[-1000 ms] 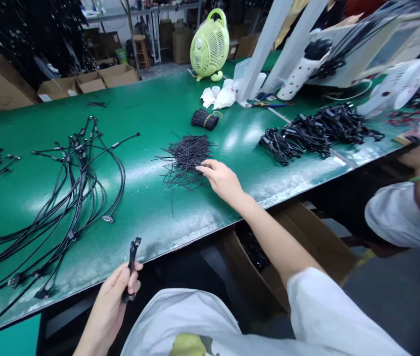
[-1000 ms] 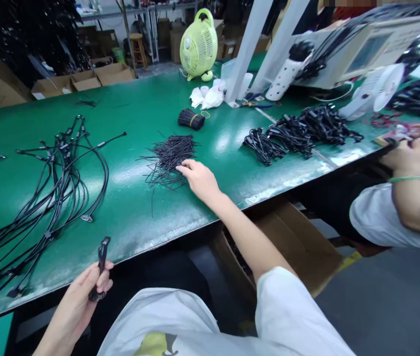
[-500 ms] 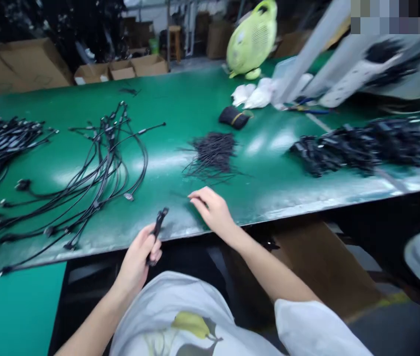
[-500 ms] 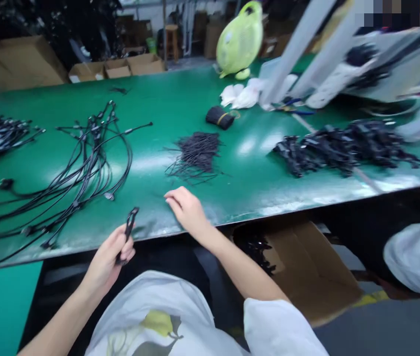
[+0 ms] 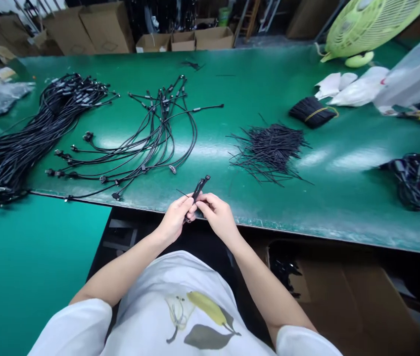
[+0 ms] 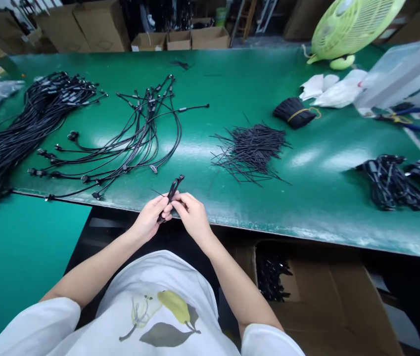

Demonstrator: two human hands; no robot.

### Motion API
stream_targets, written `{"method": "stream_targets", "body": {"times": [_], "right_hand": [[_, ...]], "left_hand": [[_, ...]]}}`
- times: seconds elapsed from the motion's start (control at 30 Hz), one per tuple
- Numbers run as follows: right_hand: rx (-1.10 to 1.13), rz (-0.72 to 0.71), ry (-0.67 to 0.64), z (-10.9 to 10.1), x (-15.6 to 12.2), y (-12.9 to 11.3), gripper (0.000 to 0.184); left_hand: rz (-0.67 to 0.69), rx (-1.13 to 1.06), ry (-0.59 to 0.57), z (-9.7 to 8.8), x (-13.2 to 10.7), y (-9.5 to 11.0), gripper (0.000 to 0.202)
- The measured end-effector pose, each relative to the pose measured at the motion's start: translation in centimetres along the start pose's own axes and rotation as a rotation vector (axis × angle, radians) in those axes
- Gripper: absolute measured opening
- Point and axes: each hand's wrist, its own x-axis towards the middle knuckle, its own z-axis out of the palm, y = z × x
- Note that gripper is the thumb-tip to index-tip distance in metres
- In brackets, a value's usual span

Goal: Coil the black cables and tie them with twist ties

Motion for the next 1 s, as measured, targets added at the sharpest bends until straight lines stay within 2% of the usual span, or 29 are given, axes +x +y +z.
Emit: {"method": "stream_targets", "body": {"times": [0.07,0.13,0.2,0.27,0.33,0.4,0.5,0.57,0.67,0.73,0.8,0.87,0.93,1.0], "right_hand": [[-0.166,-0.090,-0.031,0.1,-1.0,-0.6,0.017],[-0.450,-0.250,-0.023,-0.3,-1.5,-1.2,0.019],[-0.720,-0.504,-0.004,-1.1,-1.6,-1.8,0.022],[-0.858,-0.804,-0.047,-2.1,-1.4,-2.6,0.024],[-0.903,-1.029,-0.158,-2.9,-1.1,-3.5,0.027],[-0.948,-1.143,-0.255,-3.5,-1.0,-4.3,0.029],[-0.993,-1.236,-0.347,-4.0,-1.6,-4.8,0.029],[-0.993,-1.275,-0.430,-4.1,-2.3,-4.9,0.033],[-0.971,-1.293,-0.597,-3.9,-3.6,-5.5,0.044],[-0.949,-1.269,-0.714,-3.5,-4.1,-6.2,0.051],[-0.972,-1.244,-0.815,-2.9,-4.1,-6.7,0.053],[-1.044,-1.276,-0.859,-2.0,-3.6,-6.7,0.045],[-1.113,-1.332,-0.803,-1.1,-2.9,-6.2,0.036],[-1.126,-1.354,-0.672,-0.2,-2.3,-5.4,0.032]], "left_hand": [[0.084,0.139,0.035,-0.4,-0.2,-0.2,0.038],[0.159,0.365,0.058,-0.9,-0.4,-0.2,0.036],[0.234,0.610,0.033,-1.3,-0.6,0.0,0.034],[0.282,0.774,-0.036,-1.4,-1.0,0.3,0.032],[0.241,0.821,-0.117,-1.4,-1.5,0.6,0.033],[0.103,0.774,-0.183,-1.3,-2.3,0.8,0.034],[-0.125,0.567,-0.237,-1.4,-3.8,0.6,0.033],[-0.240,0.380,-0.225,-1.7,-4.9,-0.1,0.028],[-0.409,0.102,-0.175,-2.2,-6.5,-2.2,0.016],[-0.489,-0.051,-0.169,-2.4,-7.2,-3.8,0.021],[-0.521,-0.143,-0.155,-2.5,-7.6,-5.0,0.021],[-0.510,-0.134,-0.111,-2.5,-7.7,-5.6,0.016],[-0.451,-0.048,-0.053,-2.6,-7.8,-5.4,0.041],[-0.346,0.053,0.009,-2.7,-7.9,-4.8,0.060]]}}
